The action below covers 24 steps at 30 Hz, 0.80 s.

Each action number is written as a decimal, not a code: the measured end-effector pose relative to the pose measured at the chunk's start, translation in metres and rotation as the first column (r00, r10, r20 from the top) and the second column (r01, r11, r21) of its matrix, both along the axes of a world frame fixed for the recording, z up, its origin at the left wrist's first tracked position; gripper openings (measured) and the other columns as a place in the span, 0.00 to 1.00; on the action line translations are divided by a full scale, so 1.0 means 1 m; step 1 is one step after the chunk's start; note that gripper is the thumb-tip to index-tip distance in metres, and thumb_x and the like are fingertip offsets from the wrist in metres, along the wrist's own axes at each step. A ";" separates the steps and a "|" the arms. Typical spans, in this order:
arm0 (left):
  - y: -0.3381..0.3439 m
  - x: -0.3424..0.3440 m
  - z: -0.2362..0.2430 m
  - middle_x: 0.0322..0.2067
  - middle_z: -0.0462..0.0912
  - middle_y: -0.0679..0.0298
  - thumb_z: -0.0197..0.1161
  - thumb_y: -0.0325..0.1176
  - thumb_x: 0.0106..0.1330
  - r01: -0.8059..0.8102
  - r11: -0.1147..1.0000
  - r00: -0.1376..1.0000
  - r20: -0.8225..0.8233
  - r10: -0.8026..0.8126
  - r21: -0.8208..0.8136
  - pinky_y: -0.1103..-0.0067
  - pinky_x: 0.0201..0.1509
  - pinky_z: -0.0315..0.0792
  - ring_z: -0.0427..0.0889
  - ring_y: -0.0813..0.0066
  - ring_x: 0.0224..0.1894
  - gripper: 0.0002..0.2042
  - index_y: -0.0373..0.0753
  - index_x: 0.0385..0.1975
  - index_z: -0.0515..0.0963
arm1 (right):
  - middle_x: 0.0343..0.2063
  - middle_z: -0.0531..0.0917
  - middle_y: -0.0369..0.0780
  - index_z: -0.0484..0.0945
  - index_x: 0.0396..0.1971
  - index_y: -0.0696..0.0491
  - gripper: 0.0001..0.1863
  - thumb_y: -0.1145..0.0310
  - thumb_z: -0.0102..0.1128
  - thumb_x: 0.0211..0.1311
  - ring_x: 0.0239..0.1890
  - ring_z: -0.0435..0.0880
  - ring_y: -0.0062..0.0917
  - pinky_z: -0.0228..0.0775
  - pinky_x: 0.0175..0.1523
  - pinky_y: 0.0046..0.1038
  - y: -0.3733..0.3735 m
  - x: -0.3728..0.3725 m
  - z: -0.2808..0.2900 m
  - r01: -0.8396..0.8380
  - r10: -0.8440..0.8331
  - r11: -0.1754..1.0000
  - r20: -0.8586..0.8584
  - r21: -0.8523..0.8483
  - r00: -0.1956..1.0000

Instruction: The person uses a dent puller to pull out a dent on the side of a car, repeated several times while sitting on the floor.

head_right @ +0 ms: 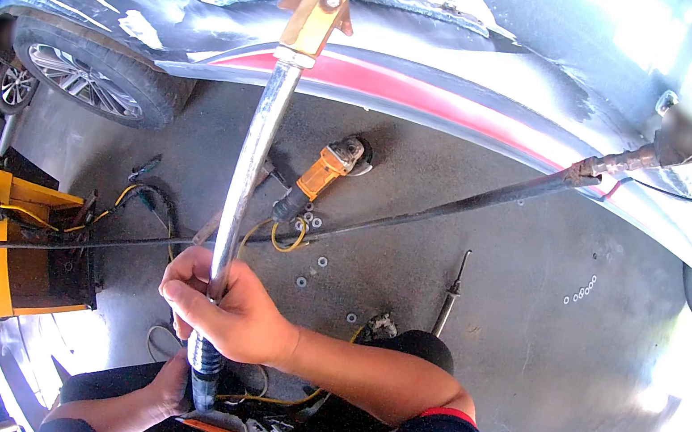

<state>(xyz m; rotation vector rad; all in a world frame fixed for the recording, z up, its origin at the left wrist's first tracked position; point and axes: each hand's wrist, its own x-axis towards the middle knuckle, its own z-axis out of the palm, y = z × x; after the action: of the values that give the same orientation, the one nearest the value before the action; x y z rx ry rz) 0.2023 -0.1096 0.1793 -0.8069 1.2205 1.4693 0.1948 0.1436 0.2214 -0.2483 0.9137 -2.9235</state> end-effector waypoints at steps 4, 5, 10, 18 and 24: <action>0.001 0.000 0.002 0.37 0.85 0.57 0.44 0.31 0.73 0.015 1.000 1.000 -0.023 -0.015 -0.005 0.72 0.43 0.83 0.88 0.67 0.38 0.15 0.31 0.45 0.77 | 0.29 0.77 0.34 0.74 0.43 0.58 0.07 0.69 0.53 0.77 0.30 0.80 0.14 0.72 0.37 0.21 -0.002 -0.003 0.001 -0.015 0.016 0.999 0.031 -0.032 0.999; 0.000 -0.001 0.005 0.36 0.85 0.57 0.43 0.32 0.74 0.014 0.999 0.999 -0.042 -0.016 -0.031 0.72 0.43 0.83 0.87 0.67 0.38 0.15 0.31 0.45 0.77 | 0.29 0.77 0.33 0.74 0.43 0.58 0.08 0.68 0.53 0.77 0.29 0.80 0.14 0.72 0.37 0.20 -0.002 -0.003 0.002 -0.010 0.010 1.000 0.018 -0.020 1.000; -0.013 -0.001 -0.002 0.43 0.84 0.59 0.48 0.39 0.75 0.080 0.996 0.991 -0.101 -0.082 -0.025 0.70 0.48 0.81 0.86 0.68 0.43 0.16 0.34 0.50 0.76 | 0.28 0.77 0.34 0.74 0.42 0.58 0.08 0.67 0.54 0.77 0.28 0.79 0.14 0.73 0.36 0.21 -0.001 -0.005 -0.002 -0.037 0.037 0.999 0.011 -0.013 0.999; -0.010 0.000 0.006 0.51 0.83 0.58 0.46 0.52 0.76 -0.011 0.991 0.998 0.057 0.003 0.132 0.64 0.60 0.76 0.83 0.65 0.52 0.24 0.38 0.56 0.75 | 0.27 0.76 0.34 0.73 0.43 0.58 0.07 0.69 0.54 0.76 0.26 0.79 0.17 0.74 0.35 0.25 0.000 -0.008 -0.002 -0.043 0.042 0.998 -0.021 -0.050 0.999; -0.021 0.006 -0.010 0.36 0.85 0.58 0.38 0.46 0.74 0.022 0.991 0.994 -0.105 -0.036 -0.132 0.68 0.46 0.80 0.85 0.65 0.38 0.23 0.36 0.48 0.77 | 0.22 0.78 0.32 0.73 0.46 0.56 0.10 0.66 0.57 0.74 0.26 0.81 0.15 0.71 0.30 0.20 0.026 -0.023 0.018 0.087 -0.091 0.994 -0.082 -0.059 0.992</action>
<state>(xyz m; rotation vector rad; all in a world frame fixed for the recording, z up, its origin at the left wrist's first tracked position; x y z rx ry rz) 0.2085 -0.1305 0.1688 -0.8023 1.4159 1.4358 0.1721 0.1698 0.2391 -0.3459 0.8774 -3.0449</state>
